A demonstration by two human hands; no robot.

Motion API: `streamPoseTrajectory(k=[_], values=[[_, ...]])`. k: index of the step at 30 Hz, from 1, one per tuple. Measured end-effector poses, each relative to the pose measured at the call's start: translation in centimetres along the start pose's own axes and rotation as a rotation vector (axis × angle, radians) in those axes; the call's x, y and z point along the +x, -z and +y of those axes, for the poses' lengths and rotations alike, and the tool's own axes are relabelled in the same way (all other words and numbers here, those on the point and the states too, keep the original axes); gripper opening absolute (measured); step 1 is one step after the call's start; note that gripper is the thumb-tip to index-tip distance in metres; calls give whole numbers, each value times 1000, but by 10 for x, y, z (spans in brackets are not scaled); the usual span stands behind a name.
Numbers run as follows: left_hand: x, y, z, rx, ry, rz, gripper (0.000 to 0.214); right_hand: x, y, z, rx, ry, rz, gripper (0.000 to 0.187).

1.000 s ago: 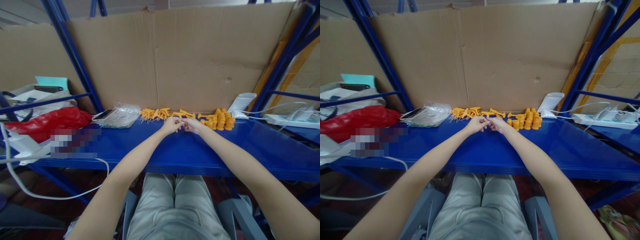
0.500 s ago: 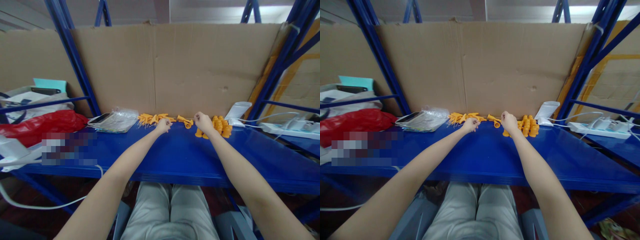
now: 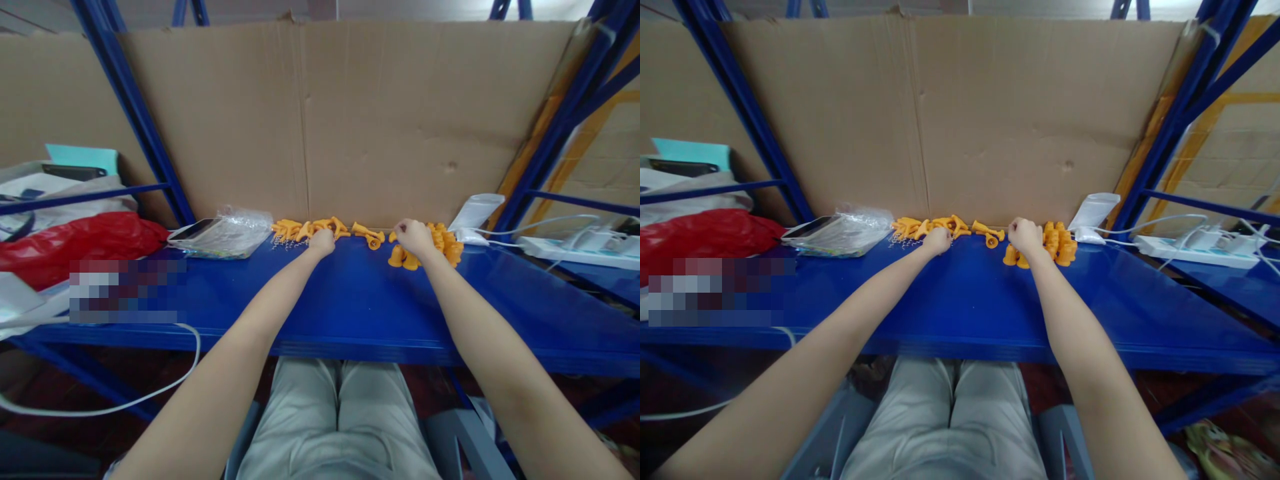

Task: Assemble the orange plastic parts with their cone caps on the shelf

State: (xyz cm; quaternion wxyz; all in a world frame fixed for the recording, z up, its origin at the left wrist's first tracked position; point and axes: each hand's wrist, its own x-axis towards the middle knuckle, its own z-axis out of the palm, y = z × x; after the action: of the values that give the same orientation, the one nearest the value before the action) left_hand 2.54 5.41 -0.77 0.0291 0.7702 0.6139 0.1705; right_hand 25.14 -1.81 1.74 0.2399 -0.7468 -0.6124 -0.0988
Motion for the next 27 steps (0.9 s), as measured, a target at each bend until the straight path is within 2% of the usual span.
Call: streamPoseTrajectory(k=[6,9,12,15,19,22,27], values=[[-6,-1,8,153,-82,30,33,4,-2,5,-71,-14,-204,36],[-11,-1,17,186,-222,60,37,5,-2,6,-89,-13,-263,39],[-18,-4,32,128,-390,50,34,6,-3,8,-96,-4,-259,43],[-23,-12,53,-44,-482,27,29,11,-8,13,-93,22,-275,47],[-26,-28,83,-231,-565,-117,37,20,-18,22,-5,88,-291,48],[-25,-38,98,-389,-574,-238,30,25,-24,24,80,109,-276,48],[-25,-41,102,-494,-512,-364,28,24,-24,21,150,61,-259,47]])
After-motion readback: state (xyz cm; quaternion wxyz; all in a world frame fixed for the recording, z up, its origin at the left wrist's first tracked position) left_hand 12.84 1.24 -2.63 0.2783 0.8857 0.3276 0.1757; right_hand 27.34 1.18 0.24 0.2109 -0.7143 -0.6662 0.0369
